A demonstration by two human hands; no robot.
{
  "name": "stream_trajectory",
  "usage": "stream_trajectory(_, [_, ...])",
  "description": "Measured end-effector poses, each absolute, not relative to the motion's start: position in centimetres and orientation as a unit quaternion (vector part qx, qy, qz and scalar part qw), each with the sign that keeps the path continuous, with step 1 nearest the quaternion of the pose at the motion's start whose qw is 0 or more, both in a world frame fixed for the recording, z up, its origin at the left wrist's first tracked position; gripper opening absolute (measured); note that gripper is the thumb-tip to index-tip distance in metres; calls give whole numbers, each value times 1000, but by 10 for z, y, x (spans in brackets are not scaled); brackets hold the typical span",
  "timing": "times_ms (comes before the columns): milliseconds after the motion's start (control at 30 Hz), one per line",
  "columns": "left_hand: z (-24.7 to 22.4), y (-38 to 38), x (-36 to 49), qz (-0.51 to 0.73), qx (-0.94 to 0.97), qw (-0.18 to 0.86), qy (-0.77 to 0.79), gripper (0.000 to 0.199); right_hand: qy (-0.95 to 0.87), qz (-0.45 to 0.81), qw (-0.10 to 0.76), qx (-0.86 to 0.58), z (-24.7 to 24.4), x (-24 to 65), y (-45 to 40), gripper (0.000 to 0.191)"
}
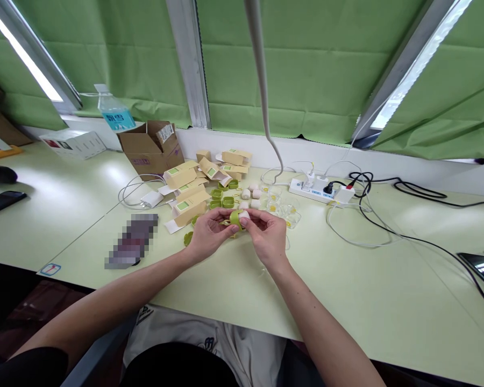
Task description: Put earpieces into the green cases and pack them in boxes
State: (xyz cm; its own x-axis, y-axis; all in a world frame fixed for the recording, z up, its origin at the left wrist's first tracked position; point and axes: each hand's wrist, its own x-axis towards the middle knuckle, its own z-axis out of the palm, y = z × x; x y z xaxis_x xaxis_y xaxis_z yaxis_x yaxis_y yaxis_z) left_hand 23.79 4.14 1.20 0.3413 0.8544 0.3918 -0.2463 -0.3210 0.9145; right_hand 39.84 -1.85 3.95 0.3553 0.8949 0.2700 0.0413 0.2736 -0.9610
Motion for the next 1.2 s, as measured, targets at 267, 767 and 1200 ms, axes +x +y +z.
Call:
stream_trajectory(267, [6,41,244,530,603,551,228,48,-449,327,656,-511,41,396,-19,43])
stream_trajectory(767, [8,48,244,531,553,599,232,57,-493,299,657,-484,37,392,-18,43])
stream_trajectory(1200, [6,49,241,557,565,558,244,57,-575,156,587,-548,41,387,-26,29])
